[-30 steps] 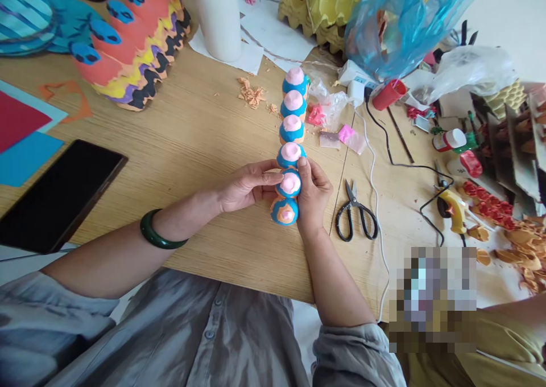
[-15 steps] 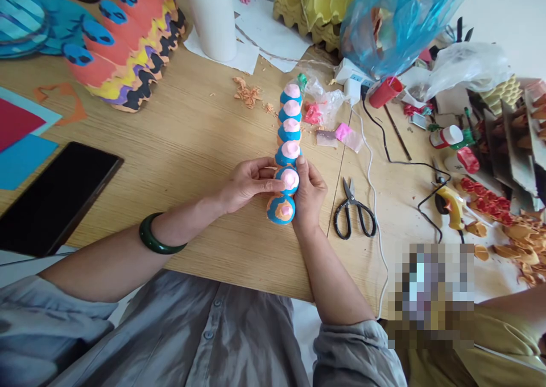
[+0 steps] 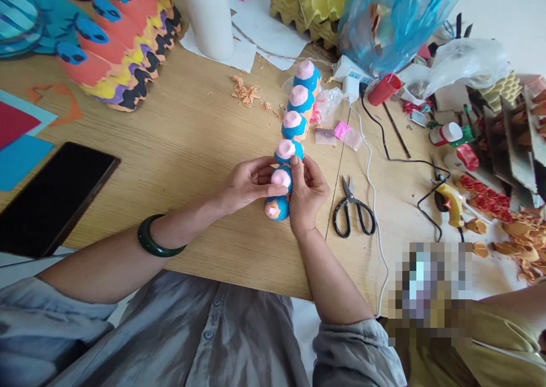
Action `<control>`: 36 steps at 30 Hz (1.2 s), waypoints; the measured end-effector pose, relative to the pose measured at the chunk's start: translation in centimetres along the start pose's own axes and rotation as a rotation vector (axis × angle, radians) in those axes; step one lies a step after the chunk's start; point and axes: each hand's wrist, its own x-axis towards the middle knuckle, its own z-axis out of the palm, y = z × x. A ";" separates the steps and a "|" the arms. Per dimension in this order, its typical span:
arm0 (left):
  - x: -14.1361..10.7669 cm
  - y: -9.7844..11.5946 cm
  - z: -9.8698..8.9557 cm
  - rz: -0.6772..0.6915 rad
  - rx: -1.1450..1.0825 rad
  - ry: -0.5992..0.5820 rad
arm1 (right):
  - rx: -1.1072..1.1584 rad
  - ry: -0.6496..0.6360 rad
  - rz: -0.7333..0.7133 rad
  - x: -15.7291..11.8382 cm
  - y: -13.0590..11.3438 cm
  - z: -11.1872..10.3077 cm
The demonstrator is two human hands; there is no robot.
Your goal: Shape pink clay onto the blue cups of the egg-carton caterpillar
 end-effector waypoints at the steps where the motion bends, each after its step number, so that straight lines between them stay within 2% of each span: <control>1: 0.0 0.0 0.0 0.000 0.001 0.004 | 0.002 0.006 -0.015 -0.1 0.1 0.1; 14: -0.6 0.6 0.2 0.059 0.230 0.043 | -0.042 -0.029 -0.031 0.0 0.0 -0.1; 19: -0.5 0.4 -0.4 0.035 0.166 -0.060 | 0.007 -0.040 0.043 0.7 0.0 -0.3; 23: -0.2 0.6 -0.7 0.024 0.115 -0.074 | 0.069 -0.079 0.148 1.1 0.3 -0.3; 27: -0.1 0.7 -0.8 0.020 0.061 -0.110 | 0.082 -0.108 0.153 1.1 0.3 -0.3; 36: -0.4 1.1 -0.2 0.018 0.069 -0.055 | 0.221 -0.106 0.210 0.8 0.6 0.0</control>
